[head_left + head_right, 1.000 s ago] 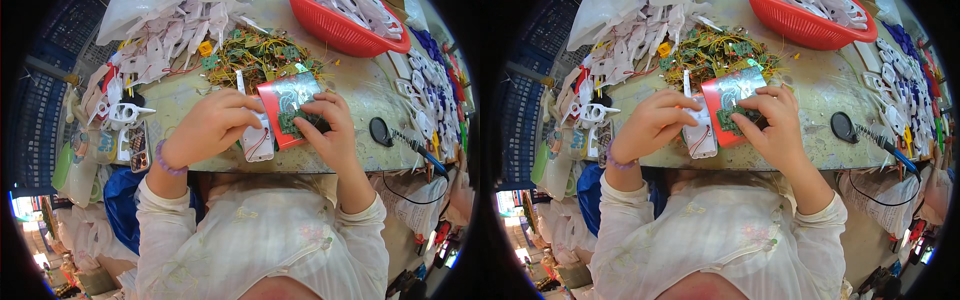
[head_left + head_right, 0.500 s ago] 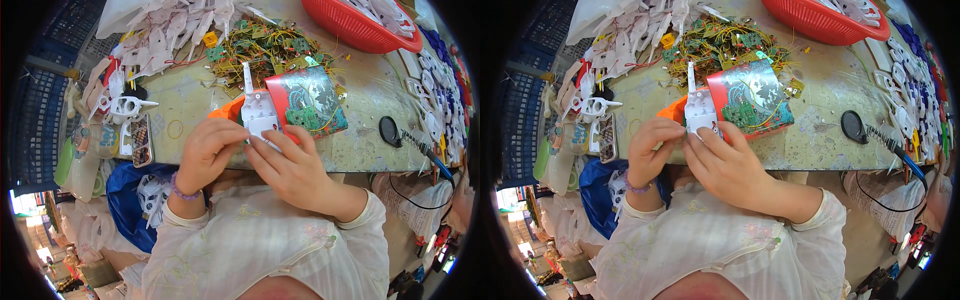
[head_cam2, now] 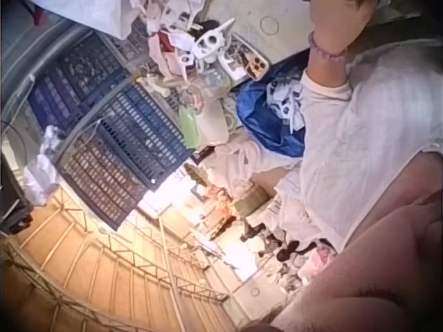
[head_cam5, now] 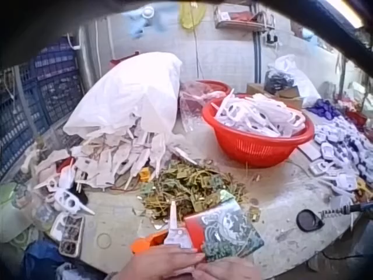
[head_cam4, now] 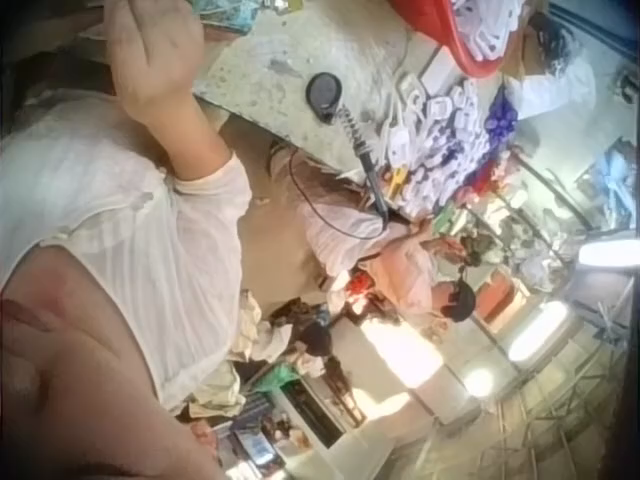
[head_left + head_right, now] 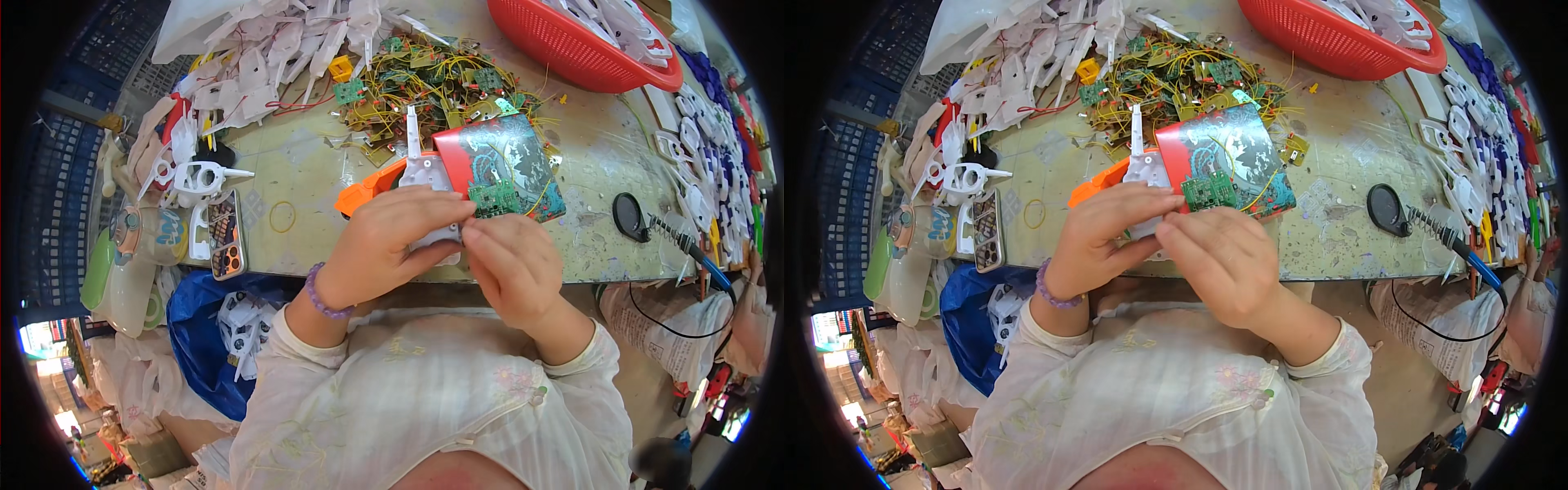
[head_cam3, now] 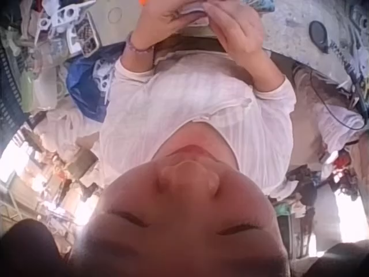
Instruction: Soldering wires and components onto small circuit boards for toy walkie-talkies.
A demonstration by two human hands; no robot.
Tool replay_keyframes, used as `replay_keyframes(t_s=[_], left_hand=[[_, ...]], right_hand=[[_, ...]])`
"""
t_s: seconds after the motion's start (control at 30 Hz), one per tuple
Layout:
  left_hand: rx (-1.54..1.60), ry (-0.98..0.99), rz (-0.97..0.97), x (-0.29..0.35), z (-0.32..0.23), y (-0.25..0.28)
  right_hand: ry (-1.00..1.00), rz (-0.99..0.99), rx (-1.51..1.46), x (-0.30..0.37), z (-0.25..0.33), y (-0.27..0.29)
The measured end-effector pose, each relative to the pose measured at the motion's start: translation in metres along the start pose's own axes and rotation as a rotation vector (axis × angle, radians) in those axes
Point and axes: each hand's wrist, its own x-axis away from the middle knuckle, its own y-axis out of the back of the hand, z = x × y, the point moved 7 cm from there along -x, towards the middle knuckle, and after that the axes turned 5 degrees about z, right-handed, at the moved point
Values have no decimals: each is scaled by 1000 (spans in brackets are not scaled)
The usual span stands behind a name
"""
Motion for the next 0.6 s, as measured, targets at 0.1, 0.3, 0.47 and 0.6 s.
replay_keyframes(t_s=[0.1, 0.3, 0.47, 0.6], left_hand=[[-32, 45, -15, -8, 6, -5], [127, 203, -90, -7, 21, -9], [61, 110, -106, -11, 14, -12], [71, 140, -114, -11, 13, -11]], right_hand=[[-79, -47, 21, 0, -3, 5], [-235, -153, 95, 8, -12, 13], [-261, -80, 59, 7, -16, 15], [-328, -148, 125, 9, -24, 21]])
